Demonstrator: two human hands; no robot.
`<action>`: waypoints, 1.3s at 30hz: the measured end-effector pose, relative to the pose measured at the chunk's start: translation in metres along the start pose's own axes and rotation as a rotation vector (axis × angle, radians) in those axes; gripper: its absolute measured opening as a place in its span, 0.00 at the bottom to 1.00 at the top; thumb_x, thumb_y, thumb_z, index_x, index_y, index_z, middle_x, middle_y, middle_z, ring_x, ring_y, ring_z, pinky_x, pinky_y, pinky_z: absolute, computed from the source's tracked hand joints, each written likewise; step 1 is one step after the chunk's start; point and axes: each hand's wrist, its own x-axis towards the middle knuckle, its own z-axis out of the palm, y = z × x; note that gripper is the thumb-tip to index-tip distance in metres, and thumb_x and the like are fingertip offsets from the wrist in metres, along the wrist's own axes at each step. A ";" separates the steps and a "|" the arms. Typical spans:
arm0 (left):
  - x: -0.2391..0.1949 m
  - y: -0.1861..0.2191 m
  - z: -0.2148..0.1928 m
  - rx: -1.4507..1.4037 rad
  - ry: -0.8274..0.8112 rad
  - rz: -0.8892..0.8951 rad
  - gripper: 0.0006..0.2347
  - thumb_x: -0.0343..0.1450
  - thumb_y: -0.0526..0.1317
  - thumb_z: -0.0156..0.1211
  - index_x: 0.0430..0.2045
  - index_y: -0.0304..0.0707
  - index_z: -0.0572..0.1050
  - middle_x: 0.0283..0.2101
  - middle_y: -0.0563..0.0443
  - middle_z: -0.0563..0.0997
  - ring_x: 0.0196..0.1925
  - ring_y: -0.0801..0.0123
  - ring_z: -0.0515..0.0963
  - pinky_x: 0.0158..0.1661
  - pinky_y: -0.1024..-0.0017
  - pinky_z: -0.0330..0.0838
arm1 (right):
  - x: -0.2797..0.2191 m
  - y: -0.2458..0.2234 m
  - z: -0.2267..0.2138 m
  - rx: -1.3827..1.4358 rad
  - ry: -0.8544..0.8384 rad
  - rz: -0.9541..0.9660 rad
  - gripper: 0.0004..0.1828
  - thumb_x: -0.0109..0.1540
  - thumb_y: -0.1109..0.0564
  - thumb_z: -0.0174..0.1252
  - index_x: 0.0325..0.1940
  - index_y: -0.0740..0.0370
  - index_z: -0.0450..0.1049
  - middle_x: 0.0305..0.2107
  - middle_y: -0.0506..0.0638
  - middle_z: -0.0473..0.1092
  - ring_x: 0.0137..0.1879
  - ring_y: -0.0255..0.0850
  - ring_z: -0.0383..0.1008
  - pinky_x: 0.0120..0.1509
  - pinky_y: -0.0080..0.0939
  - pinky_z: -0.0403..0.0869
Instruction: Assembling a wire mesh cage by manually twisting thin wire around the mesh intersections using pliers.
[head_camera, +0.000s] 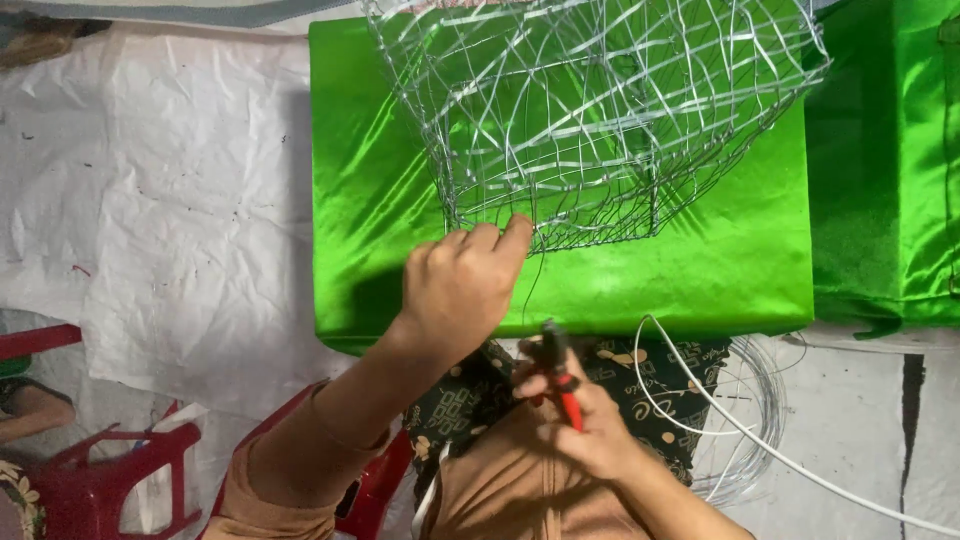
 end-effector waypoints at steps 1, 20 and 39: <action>0.009 -0.003 -0.005 -0.051 0.007 0.009 0.09 0.72 0.29 0.57 0.41 0.41 0.82 0.18 0.57 0.76 0.14 0.75 0.73 0.11 0.75 0.64 | -0.001 0.000 -0.010 0.093 0.088 0.044 0.18 0.51 0.57 0.62 0.46 0.53 0.78 0.44 0.48 0.74 0.67 0.50 0.69 0.71 0.61 0.59; 0.076 -0.007 -0.051 -0.127 -0.071 -0.015 0.14 0.74 0.29 0.45 0.35 0.42 0.83 0.09 0.53 0.70 0.09 0.61 0.75 0.13 0.58 0.73 | 0.080 -0.083 -0.035 -0.355 0.312 -0.232 0.26 0.55 0.60 0.65 0.59 0.55 0.76 0.64 0.65 0.51 0.58 0.62 0.66 0.66 0.58 0.69; 0.030 0.007 -0.047 -0.067 -0.123 -0.083 0.11 0.75 0.33 0.50 0.35 0.46 0.83 0.12 0.57 0.73 0.13 0.69 0.74 0.17 0.70 0.75 | 0.072 -0.083 -0.015 -0.230 0.310 -0.202 0.34 0.49 0.65 0.58 0.62 0.56 0.75 0.70 0.69 0.39 0.60 0.67 0.60 0.62 0.62 0.70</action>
